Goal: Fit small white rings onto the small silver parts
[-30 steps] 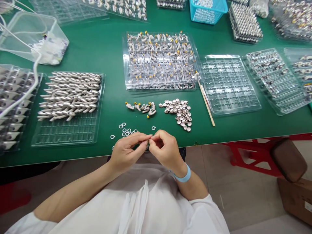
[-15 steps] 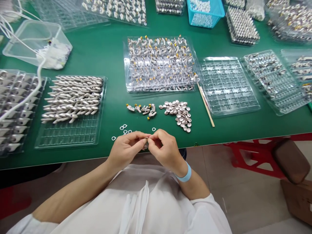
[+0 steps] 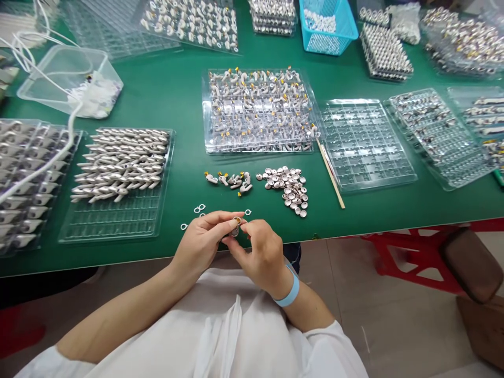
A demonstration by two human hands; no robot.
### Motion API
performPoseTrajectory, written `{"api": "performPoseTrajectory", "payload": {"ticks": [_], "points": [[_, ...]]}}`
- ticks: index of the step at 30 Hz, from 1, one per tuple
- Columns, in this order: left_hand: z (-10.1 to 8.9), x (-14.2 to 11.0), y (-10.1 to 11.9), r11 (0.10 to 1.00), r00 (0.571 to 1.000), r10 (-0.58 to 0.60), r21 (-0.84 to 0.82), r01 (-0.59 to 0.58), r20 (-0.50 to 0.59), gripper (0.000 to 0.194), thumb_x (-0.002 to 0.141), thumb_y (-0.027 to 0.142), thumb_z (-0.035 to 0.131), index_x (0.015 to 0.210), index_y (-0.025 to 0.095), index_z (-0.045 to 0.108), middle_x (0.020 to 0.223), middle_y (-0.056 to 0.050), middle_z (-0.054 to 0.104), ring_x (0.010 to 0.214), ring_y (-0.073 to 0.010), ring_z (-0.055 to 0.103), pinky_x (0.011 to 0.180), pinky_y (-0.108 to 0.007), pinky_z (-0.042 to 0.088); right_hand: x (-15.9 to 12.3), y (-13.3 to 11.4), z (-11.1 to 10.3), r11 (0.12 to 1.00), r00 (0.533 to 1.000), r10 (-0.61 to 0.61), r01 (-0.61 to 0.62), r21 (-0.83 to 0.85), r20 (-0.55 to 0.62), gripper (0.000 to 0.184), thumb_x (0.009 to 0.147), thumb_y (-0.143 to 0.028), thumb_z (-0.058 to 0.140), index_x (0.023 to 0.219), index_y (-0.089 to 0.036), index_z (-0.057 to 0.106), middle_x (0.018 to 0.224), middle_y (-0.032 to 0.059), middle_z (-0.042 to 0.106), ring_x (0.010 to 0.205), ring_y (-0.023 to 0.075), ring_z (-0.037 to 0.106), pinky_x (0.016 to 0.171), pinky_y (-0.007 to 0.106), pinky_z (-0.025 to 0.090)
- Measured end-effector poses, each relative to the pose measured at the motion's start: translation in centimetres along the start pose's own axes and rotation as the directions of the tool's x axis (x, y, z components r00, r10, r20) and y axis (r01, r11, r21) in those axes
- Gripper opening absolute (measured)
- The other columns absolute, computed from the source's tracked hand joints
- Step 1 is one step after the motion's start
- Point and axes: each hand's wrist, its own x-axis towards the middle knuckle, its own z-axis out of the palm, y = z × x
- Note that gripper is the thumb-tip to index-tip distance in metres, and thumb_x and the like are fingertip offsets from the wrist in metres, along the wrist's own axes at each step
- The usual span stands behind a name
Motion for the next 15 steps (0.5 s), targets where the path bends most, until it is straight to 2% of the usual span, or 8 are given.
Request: {"api": "performPoseTrajectory", "payload": {"ticks": [4,8,12,15], "points": [[0.0,-0.1,0.1,1.0,1.0,0.009,-0.013,-0.009,-0.004,0.018,0.078,0.029,0.073,0.09,0.017,0.077,0.089,-0.005,0.076,0.078,-0.0148,0.067,0.071,-0.022,0.054,0.1,0.1,0.3,0.983,0.988,-0.145,0.139,-0.122,-0.043,0.032,0.085,-0.015,0.067,0.111,-0.023,0.051,0.089,0.0071,0.065,0.077,0.0182,0.063,0.065,0.03,0.055],[0.0,-0.2,0.6,1.0,1.0,-0.017,-0.006,0.017,0.007,0.019,0.078,0.029,0.073,0.091,0.016,0.077,0.086,-0.005,0.076,0.079,-0.015,0.068,0.074,-0.022,0.054,0.1,0.1,-0.1,0.976,0.981,-0.183,0.173,-0.128,-0.065,0.027,0.085,-0.012,0.064,0.109,-0.022,0.055,0.086,0.006,0.064,0.076,0.0166,0.063,0.065,0.029,0.056],[-0.2,-0.3,0.8,0.999,0.999,-0.018,0.04,0.016,0.045,0.019,0.078,0.029,0.072,0.091,0.015,0.076,0.087,-0.005,0.076,0.078,-0.015,0.068,0.075,-0.022,0.053,0.3,-0.2,-0.8,0.993,0.994,-0.095,0.098,0.061,-0.05,0.026,0.084,-0.008,0.063,0.106,-0.023,0.058,0.089,0.0054,0.065,0.078,0.0158,0.064,0.069,0.03,0.058],[-0.4,-0.2,0.7,0.993,0.997,-0.008,0.116,-0.002,0.08,0.018,0.078,0.028,0.071,0.089,0.015,0.077,0.086,-0.005,0.076,0.078,-0.0154,0.067,0.075,-0.023,0.053,0.5,-0.5,-1.5,0.949,0.992,0.125,-0.127,0.29,0.026,0.02,0.085,-0.01,0.063,0.1,-0.023,0.062,0.088,0.0031,0.067,0.074,0.0134,0.065,0.066,0.027,0.058]]}}
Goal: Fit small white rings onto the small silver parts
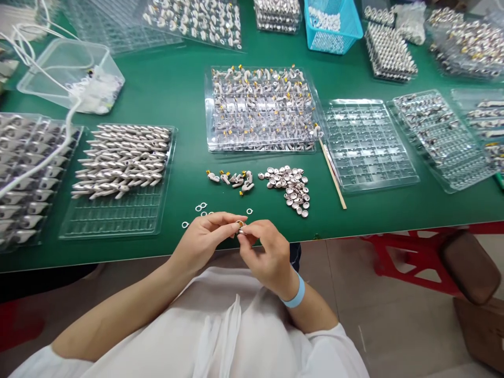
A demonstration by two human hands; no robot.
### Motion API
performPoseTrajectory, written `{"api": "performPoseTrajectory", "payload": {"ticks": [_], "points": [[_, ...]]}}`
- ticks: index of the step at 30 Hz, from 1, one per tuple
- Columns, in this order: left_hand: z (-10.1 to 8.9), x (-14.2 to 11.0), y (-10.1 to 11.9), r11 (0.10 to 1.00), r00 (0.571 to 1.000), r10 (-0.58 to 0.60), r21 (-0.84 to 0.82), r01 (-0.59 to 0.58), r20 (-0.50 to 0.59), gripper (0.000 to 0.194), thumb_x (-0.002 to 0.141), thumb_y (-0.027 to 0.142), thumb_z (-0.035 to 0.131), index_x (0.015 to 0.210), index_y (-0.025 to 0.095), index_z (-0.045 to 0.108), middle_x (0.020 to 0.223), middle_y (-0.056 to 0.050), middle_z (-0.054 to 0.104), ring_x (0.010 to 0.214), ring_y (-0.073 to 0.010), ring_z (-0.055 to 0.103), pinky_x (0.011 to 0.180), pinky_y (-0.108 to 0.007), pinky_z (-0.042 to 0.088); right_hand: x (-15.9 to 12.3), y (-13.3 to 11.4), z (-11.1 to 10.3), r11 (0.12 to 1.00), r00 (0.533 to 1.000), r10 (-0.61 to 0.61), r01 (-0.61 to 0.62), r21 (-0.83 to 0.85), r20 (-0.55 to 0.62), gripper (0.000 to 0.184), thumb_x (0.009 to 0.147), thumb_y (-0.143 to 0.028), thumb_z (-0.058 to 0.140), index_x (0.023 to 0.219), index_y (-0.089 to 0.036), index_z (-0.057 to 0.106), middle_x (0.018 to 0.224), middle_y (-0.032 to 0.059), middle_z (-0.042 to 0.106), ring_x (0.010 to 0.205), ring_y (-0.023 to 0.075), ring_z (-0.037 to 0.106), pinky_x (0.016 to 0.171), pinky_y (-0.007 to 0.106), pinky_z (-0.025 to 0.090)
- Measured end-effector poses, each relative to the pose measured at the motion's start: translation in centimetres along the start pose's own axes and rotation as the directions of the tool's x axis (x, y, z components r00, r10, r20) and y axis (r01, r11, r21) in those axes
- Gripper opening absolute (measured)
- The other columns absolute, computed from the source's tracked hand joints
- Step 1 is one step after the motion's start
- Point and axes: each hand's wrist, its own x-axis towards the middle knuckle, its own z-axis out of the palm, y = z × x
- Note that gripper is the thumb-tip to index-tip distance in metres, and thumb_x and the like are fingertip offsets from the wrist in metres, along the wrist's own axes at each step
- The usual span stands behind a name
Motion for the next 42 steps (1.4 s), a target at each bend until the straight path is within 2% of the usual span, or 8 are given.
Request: {"api": "performPoseTrajectory", "payload": {"ticks": [2,5,7,9,17,23,32,42], "points": [[-0.2,0.0,-0.2,0.999,0.999,0.012,0.037,-0.013,0.036,0.018,0.079,0.028,0.069,0.089,0.015,0.077,0.086,-0.005,0.076,0.079,-0.016,0.067,0.075,-0.024,0.052,0.1,-0.2,-0.4,0.96,0.975,0.21,-0.219,0.172,0.07,0.014,0.087,-0.016,0.064,0.099,-0.023,0.064,0.085,0.002,0.068,0.069,0.0123,0.065,0.06,0.024,0.058],[-0.5,0.0,-0.5,0.996,0.993,0.044,0.072,-0.051,0.106,0.02,0.083,0.028,0.065,0.094,0.015,0.076,0.086,-0.005,0.075,0.08,-0.0164,0.067,0.074,-0.025,0.052,0.4,-0.3,-0.8,0.8,0.879,0.424,-0.476,0.365,0.218,0.011,0.087,-0.024,0.067,0.098,-0.022,0.067,0.074,-0.0003,0.068,0.062,0.0112,0.065,0.054,0.021,0.057],[-0.6,-0.1,-0.7,0.992,0.988,0.066,0.101,-0.081,0.139,0.022,0.085,0.028,0.063,0.098,0.016,0.076,0.086,-0.004,0.075,0.079,-0.0164,0.066,0.074,-0.025,0.051,0.6,-0.3,-1.0,0.725,0.834,0.481,-0.552,0.412,0.271,0.012,0.086,-0.027,0.068,0.096,-0.021,0.069,0.068,-0.0013,0.067,0.058,0.0104,0.064,0.052,0.02,0.056],[-0.7,-0.2,-0.8,0.984,0.984,0.085,0.14,-0.107,0.154,0.022,0.086,0.027,0.062,0.099,0.016,0.076,0.087,-0.004,0.075,0.08,-0.0163,0.066,0.075,-0.025,0.05,0.7,-0.2,-1.1,0.699,0.813,0.508,-0.582,0.415,0.284,0.012,0.085,-0.028,0.069,0.095,-0.02,0.07,0.066,-0.0017,0.067,0.056,0.0094,0.062,0.051,0.019,0.055],[-1.2,-0.3,-0.8,0.974,0.969,0.102,0.176,-0.144,0.227,0.026,0.089,0.03,0.061,0.108,0.018,0.074,0.097,-0.006,0.075,0.09,-0.0198,0.068,0.082,-0.029,0.051,0.9,0.3,-1.0,0.702,0.809,0.524,-0.587,0.403,0.265,0.012,0.085,-0.029,0.07,0.093,-0.021,0.07,0.074,-0.0009,0.067,0.057,0.0077,0.058,0.051,0.019,0.05],[-1.2,-0.4,-1.1,0.972,0.973,0.082,0.197,-0.126,0.215,0.028,0.088,0.032,0.061,0.11,0.017,0.072,0.097,-0.007,0.075,0.089,-0.0214,0.068,0.081,-0.031,0.053,0.7,0.3,-0.8,0.724,0.83,0.488,-0.558,0.406,0.269,0.01,0.086,-0.029,0.069,0.094,-0.023,0.07,0.077,-0.0008,0.065,0.059,0.0076,0.054,0.052,0.02,0.047],[-1.1,-0.4,-0.8,0.96,0.978,0.077,0.251,-0.126,0.196,0.026,0.087,0.027,0.057,0.104,0.016,0.073,0.096,-0.008,0.074,0.09,-0.0223,0.069,0.083,-0.032,0.054,0.4,0.7,-0.7,0.884,0.927,0.3,-0.359,0.299,0.224,0.01,0.087,-0.019,0.065,0.096,-0.023,0.067,0.09,0.0019,0.061,0.079,0.0127,0.059,0.07,0.026,0.053],[-1.5,-0.4,-0.7,0.943,0.976,0.072,0.305,-0.134,0.207,0.019,0.087,0.027,0.057,0.099,0.015,0.066,0.093,-0.008,0.071,0.083,-0.0185,0.067,0.076,-0.029,0.054,0.8,0.4,-1.0,0.923,0.932,0.265,-0.319,0.214,0.246,0.011,0.087,-0.019,0.064,0.096,-0.023,0.067,0.09,0.0039,0.064,0.082,0.0163,0.064,0.071,0.029,0.055]]}}
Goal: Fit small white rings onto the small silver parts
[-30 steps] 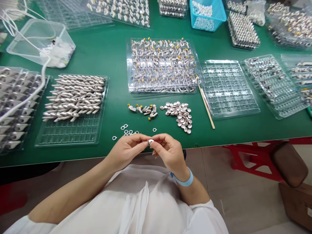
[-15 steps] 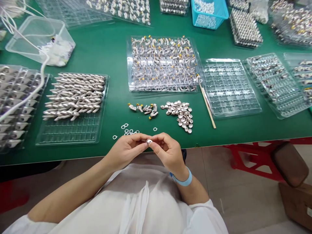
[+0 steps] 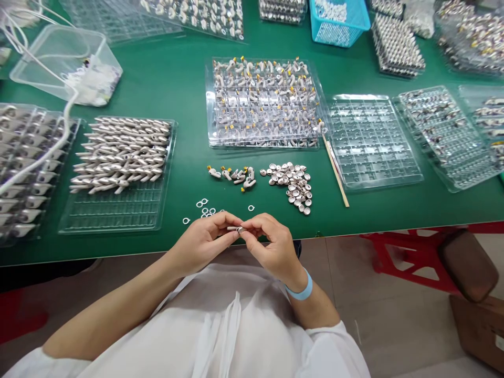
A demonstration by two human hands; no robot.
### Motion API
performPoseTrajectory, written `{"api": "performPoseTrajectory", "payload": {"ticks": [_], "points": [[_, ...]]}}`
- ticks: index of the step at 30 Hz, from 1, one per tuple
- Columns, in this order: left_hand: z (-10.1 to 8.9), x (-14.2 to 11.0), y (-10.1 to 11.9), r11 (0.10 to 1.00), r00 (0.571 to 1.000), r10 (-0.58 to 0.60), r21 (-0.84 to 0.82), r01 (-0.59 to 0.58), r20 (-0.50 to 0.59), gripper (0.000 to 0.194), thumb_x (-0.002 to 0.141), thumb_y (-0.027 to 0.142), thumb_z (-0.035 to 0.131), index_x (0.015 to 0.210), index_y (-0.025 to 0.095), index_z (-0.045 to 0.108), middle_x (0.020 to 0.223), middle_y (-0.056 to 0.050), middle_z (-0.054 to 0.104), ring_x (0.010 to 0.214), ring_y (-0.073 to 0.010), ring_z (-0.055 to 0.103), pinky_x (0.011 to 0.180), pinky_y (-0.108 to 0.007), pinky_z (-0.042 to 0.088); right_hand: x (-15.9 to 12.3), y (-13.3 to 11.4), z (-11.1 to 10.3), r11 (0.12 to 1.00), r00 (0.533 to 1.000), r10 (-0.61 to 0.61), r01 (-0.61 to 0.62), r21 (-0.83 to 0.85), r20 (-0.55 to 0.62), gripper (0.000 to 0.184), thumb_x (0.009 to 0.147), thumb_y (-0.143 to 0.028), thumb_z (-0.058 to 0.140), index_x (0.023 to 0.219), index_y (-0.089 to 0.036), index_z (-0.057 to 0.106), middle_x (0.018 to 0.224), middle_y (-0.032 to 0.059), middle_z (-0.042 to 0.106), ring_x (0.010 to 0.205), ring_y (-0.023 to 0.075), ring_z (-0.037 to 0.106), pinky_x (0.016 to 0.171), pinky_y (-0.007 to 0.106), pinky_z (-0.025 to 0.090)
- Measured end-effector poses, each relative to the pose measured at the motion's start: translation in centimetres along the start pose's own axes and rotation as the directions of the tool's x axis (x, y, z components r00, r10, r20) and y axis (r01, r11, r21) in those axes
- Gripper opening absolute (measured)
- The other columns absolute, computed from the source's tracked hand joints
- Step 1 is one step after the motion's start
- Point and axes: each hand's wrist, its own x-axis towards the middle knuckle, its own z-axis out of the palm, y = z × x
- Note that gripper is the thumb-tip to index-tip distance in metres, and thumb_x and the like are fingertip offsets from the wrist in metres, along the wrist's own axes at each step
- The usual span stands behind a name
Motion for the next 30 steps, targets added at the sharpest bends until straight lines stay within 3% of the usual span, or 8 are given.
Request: {"api": "performPoseTrajectory", "payload": {"ticks": [8,14,18,30], "points": [[-0.7,0.07,0.28,0.995,0.995,-0.045,-0.087,0.054,0.094,0.019,0.09,0.03,0.058,0.098,0.016,0.068,0.077,-0.002,0.066,0.066,-0.0119,0.06,0.065,-0.024,0.052,-0.15,-0.11,-0.27,0.985,0.994,0.104,-0.108,0.134,0.038,0.013,0.089,-0.024,0.064,0.101,-0.024,0.07,0.095,0.005,0.064,0.081,0.0168,0.067,0.075,0.033,0.059],[-0.69,0.33,0.33,0.949,0.987,-0.096,-0.288,0.131,0.132,0.021,0.084,0.034,0.066,0.082,0.013,0.064,0.075,-0.004,0.067,0.066,-0.0124,0.061,0.06,-0.023,0.052,-0.11,-0.08,-0.49,0.987,0.994,0.096,-0.101,0.128,0.043,0.015,0.089,-0.028,0.064,0.101,-0.024,0.072,0.089,0.0034,0.063,0.075,0.0135,0.063,0.065,0.026,0.057],[-0.82,0.43,0.05,0.932,0.977,-0.122,-0.318,0.173,0.174,0.027,0.084,0.039,0.067,0.082,0.012,0.064,0.074,-0.005,0.068,0.062,-0.0118,0.059,0.058,-0.023,0.051,-0.1,-0.16,-0.51,0.982,0.992,0.109,-0.118,0.15,0.062,0.015,0.09,-0.029,0.063,0.102,-0.024,0.071,0.089,0.003,0.063,0.074,0.0129,0.062,0.064,0.025,0.055],[-0.95,0.62,-0.07,0.9,0.96,-0.177,-0.36,0.248,0.22,0.033,0.079,0.045,0.07,0.078,0.013,0.062,0.069,-0.006,0.069,0.057,-0.011,0.058,0.053,-0.022,0.049,-0.15,0.39,-0.55,1.0,0.996,0.008,-0.009,0.006,0.084,0.018,0.092,-0.027,0.06,0.106,-0.026,0.071,0.089,0.0055,0.066,0.079,0.0166,0.06,0.064,0.029,0.053]]}}
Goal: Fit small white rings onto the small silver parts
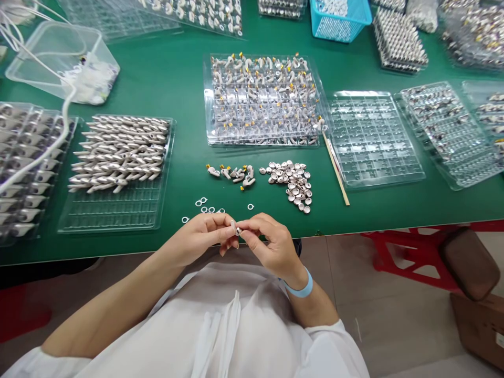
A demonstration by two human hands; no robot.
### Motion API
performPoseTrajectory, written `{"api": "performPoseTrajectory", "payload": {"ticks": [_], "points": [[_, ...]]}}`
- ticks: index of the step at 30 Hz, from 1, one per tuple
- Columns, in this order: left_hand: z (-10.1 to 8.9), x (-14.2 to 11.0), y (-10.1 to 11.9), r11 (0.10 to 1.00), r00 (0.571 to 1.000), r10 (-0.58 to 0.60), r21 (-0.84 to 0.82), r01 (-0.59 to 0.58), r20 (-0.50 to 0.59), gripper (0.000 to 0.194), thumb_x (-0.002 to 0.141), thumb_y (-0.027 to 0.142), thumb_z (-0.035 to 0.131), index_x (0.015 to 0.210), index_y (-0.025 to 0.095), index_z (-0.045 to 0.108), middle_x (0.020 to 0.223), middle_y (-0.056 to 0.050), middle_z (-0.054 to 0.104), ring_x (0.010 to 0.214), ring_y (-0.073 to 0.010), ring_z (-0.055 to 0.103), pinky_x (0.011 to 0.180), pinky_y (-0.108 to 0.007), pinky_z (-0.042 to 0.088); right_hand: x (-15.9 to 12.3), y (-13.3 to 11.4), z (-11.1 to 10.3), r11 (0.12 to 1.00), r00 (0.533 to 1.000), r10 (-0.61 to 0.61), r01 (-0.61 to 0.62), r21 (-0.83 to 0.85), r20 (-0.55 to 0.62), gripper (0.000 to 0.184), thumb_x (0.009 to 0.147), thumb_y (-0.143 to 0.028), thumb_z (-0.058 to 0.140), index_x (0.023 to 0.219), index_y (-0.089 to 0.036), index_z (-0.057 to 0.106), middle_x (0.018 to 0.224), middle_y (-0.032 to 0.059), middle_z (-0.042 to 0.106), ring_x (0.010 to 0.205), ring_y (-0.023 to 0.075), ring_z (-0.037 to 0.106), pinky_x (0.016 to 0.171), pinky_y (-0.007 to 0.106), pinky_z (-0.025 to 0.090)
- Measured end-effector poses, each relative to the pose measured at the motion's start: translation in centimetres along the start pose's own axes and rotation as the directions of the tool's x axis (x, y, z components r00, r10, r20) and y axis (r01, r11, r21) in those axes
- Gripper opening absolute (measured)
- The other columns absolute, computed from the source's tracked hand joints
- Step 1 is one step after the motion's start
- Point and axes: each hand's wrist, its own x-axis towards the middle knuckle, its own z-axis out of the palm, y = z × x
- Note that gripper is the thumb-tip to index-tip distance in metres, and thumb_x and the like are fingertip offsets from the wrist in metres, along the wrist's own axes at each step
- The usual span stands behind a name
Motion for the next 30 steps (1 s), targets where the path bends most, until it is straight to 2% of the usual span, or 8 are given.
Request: {"api": "performPoseTrajectory", "payload": {"ticks": [6,11,14,17,20,25,28,30], "points": [[-0.1,0.1,-0.2,0.997,1.0,-0.026,-0.075,0.026,0.001,0.032,0.078,0.044,0.073,0.075,0.013,0.062,0.067,-0.004,0.068,0.056,-0.0101,0.057,0.052,-0.021,0.046,0.1,0.0,0.1,0.986,0.991,-0.134,0.132,-0.106,-0.01,0.025,0.089,-0.021,0.062,0.112,-0.027,0.069,0.092,0.0046,0.066,0.081,0.0163,0.061,0.066,0.029,0.053],[0.0,0.1,-0.2,0.986,0.996,-0.084,-0.146,0.083,-0.002,0.035,0.075,0.046,0.075,0.071,0.014,0.061,0.062,-0.003,0.065,0.051,-0.0084,0.054,0.048,-0.019,0.042,0.1,0.1,0.4,0.941,0.963,-0.268,0.252,-0.224,-0.039,0.03,0.087,-0.017,0.063,0.115,-0.029,0.066,0.094,0.0048,0.068,0.081,0.0171,0.064,0.067,0.031,0.055],[0.2,0.1,-0.1,0.978,0.994,-0.111,-0.178,0.108,-0.004,0.039,0.07,0.048,0.078,0.07,0.014,0.06,0.059,-0.002,0.063,0.049,-0.0076,0.052,0.047,-0.018,0.041,0.1,0.1,0.7,0.908,0.939,-0.338,0.309,-0.281,-0.058,0.031,0.085,-0.012,0.062,0.112,-0.027,0.065,0.093,0.0053,0.068,0.079,0.0174,0.065,0.069,0.032,0.056],[0.5,0.2,-0.2,0.979,0.994,-0.113,-0.171,0.111,-0.005,0.041,0.068,0.05,0.08,0.068,0.014,0.061,0.057,-0.001,0.062,0.048,-0.0073,0.051,0.047,-0.018,0.041,0.2,0.2,1.0,0.9,0.93,-0.356,0.316,-0.301,-0.088,0.027,0.081,-0.009,0.062,0.103,-0.025,0.065,0.084,0.0036,0.066,0.071,0.0163,0.061,0.064,0.031,0.054],[0.7,0.2,-0.4,0.982,0.995,-0.101,-0.16,0.099,-0.005,0.04,0.069,0.049,0.079,0.066,0.014,0.061,0.056,-0.001,0.062,0.049,-0.0075,0.051,0.046,-0.017,0.04,0.1,0.5,1.3,0.924,0.941,-0.311,0.267,-0.273,-0.133,0.022,0.079,-0.01,0.061,0.094,-0.025,0.063,0.076,0.0011,0.062,0.064,0.0151,0.057,0.059,0.03,0.051],[1.2,0.0,-0.3,0.998,0.998,-0.042,-0.056,0.04,-0.04,0.039,0.073,0.049,0.075,0.063,0.014,0.061,0.055,0.0,0.061,0.05,-0.0088,0.052,0.047,-0.019,0.042,0.0,0.7,1.3,0.99,0.98,-0.128,0.117,-0.079,-0.15,0.01,0.076,-0.015,0.061,0.082,-0.023,0.063,0.071,0.0004,0.058,0.064,0.0142,0.054,0.056,0.027,0.048],[1.5,-0.2,-0.3,0.992,0.985,0.055,0.121,-0.036,-0.163,0.034,0.074,0.045,0.075,0.07,0.014,0.063,0.06,0.0,0.062,0.052,-0.01,0.054,0.049,-0.021,0.045,0.0,0.5,1.1,0.999,0.991,0.004,0.002,0.051,-0.132,0.003,0.079,-0.021,0.062,0.081,-0.021,0.064,0.074,0.0013,0.059,0.063,0.0129,0.055,0.054,0.024,0.047],[1.7,-0.3,-0.5,0.957,0.944,0.197,0.261,-0.126,-0.266,0.028,0.075,0.041,0.076,0.076,0.015,0.065,0.069,-0.002,0.065,0.057,-0.0114,0.057,0.054,-0.022,0.048,0.0,0.3,1.0,0.991,0.99,0.08,-0.066,0.114,-0.119,0.004,0.079,-0.024,0.064,0.081,-0.02,0.064,0.075,0.0013,0.06,0.061,0.0117,0.054,0.052,0.023,0.046]]}}
